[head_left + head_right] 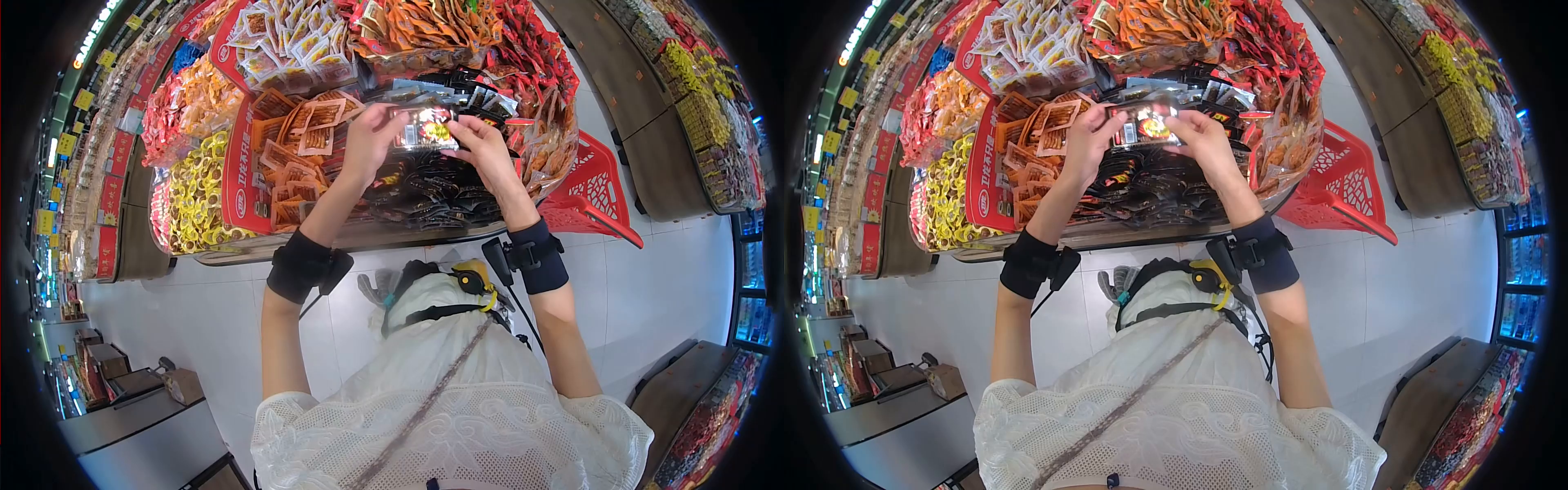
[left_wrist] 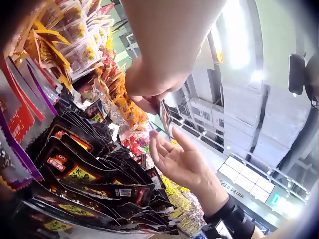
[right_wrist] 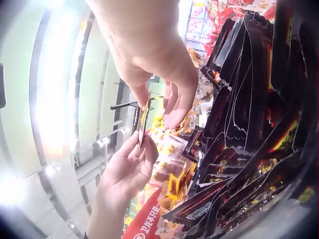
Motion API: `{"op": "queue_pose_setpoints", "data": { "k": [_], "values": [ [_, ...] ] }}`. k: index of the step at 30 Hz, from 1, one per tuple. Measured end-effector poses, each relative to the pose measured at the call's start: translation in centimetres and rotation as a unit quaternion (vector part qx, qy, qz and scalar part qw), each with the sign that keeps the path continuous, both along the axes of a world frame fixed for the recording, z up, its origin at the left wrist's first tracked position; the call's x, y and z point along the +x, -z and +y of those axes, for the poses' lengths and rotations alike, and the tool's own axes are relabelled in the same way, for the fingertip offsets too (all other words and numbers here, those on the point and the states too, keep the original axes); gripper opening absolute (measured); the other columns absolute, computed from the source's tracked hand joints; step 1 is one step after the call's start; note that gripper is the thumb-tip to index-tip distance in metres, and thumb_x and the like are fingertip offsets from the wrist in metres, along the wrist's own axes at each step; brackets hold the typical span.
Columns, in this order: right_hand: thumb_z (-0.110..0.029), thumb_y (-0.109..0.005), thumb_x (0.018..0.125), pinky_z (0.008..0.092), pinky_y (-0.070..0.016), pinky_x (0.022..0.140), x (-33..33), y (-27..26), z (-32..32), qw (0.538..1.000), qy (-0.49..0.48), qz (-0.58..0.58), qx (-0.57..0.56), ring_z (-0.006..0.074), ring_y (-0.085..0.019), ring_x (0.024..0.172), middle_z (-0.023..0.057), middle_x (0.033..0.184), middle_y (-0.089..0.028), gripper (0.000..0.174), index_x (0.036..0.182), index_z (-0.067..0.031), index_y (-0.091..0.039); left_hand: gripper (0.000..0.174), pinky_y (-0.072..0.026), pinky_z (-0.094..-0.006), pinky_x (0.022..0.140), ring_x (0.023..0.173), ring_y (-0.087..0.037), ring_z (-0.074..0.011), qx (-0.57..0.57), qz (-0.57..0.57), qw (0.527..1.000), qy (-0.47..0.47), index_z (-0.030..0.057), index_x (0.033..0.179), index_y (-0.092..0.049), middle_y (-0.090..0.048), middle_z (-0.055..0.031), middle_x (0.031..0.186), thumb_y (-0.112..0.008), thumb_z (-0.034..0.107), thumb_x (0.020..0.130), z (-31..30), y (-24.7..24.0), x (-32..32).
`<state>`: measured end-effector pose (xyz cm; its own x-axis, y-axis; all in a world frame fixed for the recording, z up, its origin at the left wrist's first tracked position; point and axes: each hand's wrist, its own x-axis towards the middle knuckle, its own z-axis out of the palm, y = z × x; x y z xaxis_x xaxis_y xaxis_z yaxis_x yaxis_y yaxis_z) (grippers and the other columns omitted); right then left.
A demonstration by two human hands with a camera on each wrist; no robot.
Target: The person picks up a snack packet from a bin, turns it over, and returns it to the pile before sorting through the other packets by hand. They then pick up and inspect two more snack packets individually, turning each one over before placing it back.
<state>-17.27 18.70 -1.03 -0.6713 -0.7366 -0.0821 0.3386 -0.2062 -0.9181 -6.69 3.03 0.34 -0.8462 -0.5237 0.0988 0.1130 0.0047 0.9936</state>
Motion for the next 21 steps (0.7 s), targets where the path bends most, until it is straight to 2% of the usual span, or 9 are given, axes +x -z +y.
{"op": "queue_pose_setpoints", "data": {
  "k": [2, 3, 4, 8, 10, 11, 13, 18, 21],
  "values": [
    [-0.014, -0.058, 0.085, 0.0318, -0.0524, 0.076, 0.3, -0.1, 0.1, 0.999, -0.027, -0.029, -0.011, 0.0188, -0.062, 0.083, 0.0087, 0.087, -0.061, 0.021, 0.097, 0.0031, -0.056, 0.026, -0.0482, -0.0259, 0.073, 0.083, -0.058, -0.0129, 0.086, 0.012, 0.996, -0.028, -0.0030, 0.105, -0.051, -0.058, -0.0088, 0.095, -0.059, 0.011, 0.084, 0.7, -0.3, 0.1],
    [-0.014, -0.057, 0.086, 0.0317, -0.0522, 0.076, 0.2, 0.0, 0.0, 0.999, -0.024, -0.032, -0.020, 0.0178, -0.061, 0.083, 0.0078, 0.088, -0.061, 0.020, 0.097, 0.0027, -0.056, 0.027, -0.0491, -0.0269, 0.075, 0.084, -0.058, -0.0140, 0.130, 0.018, 0.990, -0.043, -0.0028, 0.106, -0.049, -0.057, -0.0095, 0.097, -0.058, 0.010, 0.084, 0.9, -0.5, 0.2],
    [-0.014, -0.056, 0.087, 0.0316, -0.0520, 0.077, 0.1, 0.2, -0.1, 0.999, -0.021, -0.036, -0.029, 0.0168, -0.060, 0.083, 0.0069, 0.088, -0.060, 0.019, 0.096, 0.0022, -0.056, 0.029, -0.0504, -0.0296, 0.078, 0.087, -0.059, -0.0167, 0.120, 0.008, 0.992, -0.035, -0.0032, 0.108, -0.047, -0.054, -0.0104, 0.099, -0.057, 0.009, 0.084, 0.9, -0.1, 0.2],
    [-0.012, -0.054, 0.088, 0.0290, -0.0503, 0.073, -0.2, -0.1, -0.8, 0.998, 0.033, -0.039, -0.034, 0.0121, -0.058, 0.081, 0.0037, 0.087, -0.059, 0.011, 0.092, -0.0021, -0.057, 0.028, -0.0499, -0.0296, 0.080, 0.089, -0.057, -0.0153, 0.102, -0.004, 0.995, -0.008, -0.0026, 0.106, -0.049, -0.055, -0.0108, 0.101, -0.059, 0.007, 0.083, 1.6, 0.5, 0.5],
    [-0.011, -0.055, 0.087, 0.0264, -0.0477, 0.069, -1.0, 0.5, -1.1, 0.999, 0.038, -0.022, -0.025, 0.0088, -0.057, 0.079, 0.0006, 0.087, -0.059, 0.007, 0.091, -0.0054, -0.058, 0.025, -0.0489, -0.0268, 0.079, 0.089, -0.057, -0.0126, 0.098, -0.020, 0.995, 0.027, 0.0003, 0.106, -0.051, -0.057, -0.0070, 0.100, -0.059, 0.009, 0.084, 1.6, 0.9, 0.8],
    [-0.012, -0.056, 0.086, 0.0250, -0.0471, 0.067, -1.3, 0.7, -1.3, 0.998, 0.048, -0.023, -0.032, 0.0078, -0.056, 0.075, -0.0002, 0.083, -0.059, 0.008, 0.090, -0.0053, -0.058, 0.024, -0.0484, -0.0255, 0.078, 0.090, -0.057, -0.0112, 0.096, -0.028, 0.994, 0.045, 0.0017, 0.106, -0.052, -0.058, -0.0051, 0.099, -0.059, 0.011, 0.084, 1.6, 1.1, 0.9],
    [-0.013, -0.060, 0.084, 0.0220, -0.0459, 0.061, -0.9, -0.2, -1.6, 0.996, 0.068, -0.025, -0.046, 0.0057, -0.055, 0.068, -0.0019, 0.075, -0.057, 0.009, 0.088, -0.0050, -0.059, 0.021, -0.0499, -0.0287, 0.080, 0.090, -0.057, -0.0125, 0.107, -0.013, 0.992, 0.065, 0.0013, 0.103, -0.053, -0.058, -0.0060, 0.098, -0.058, 0.010, 0.085, 1.8, 1.5, 0.9],
    [-0.013, -0.060, 0.084, 0.0196, -0.0420, 0.058, -0.4, -1.2, -1.5, 0.996, 0.083, 0.015, -0.009, 0.0047, -0.053, 0.067, 0.0000, 0.079, -0.060, 0.018, 0.096, -0.0007, -0.059, 0.023, -0.0501, -0.0301, 0.080, 0.092, -0.057, -0.0160, 0.110, -0.012, 0.992, 0.061, -0.0020, 0.105, -0.053, -0.058, -0.0098, 0.099, -0.057, 0.007, 0.085, 1.8, 1.8, 0.9],
    [-0.011, -0.058, 0.085, 0.0187, -0.0407, 0.060, -0.6, -0.8, -1.6, 0.996, 0.077, 0.050, 0.021, 0.0044, -0.052, 0.068, 0.0009, 0.080, -0.061, 0.019, 0.099, 0.0014, -0.059, 0.021, -0.0496, -0.0314, 0.084, 0.093, -0.056, -0.0148, 0.085, -0.030, 0.993, 0.071, -0.0007, 0.105, -0.053, -0.057, -0.0075, 0.101, -0.055, 0.008, 0.086, 1.9, 1.7, 1.1]
  ]
}}
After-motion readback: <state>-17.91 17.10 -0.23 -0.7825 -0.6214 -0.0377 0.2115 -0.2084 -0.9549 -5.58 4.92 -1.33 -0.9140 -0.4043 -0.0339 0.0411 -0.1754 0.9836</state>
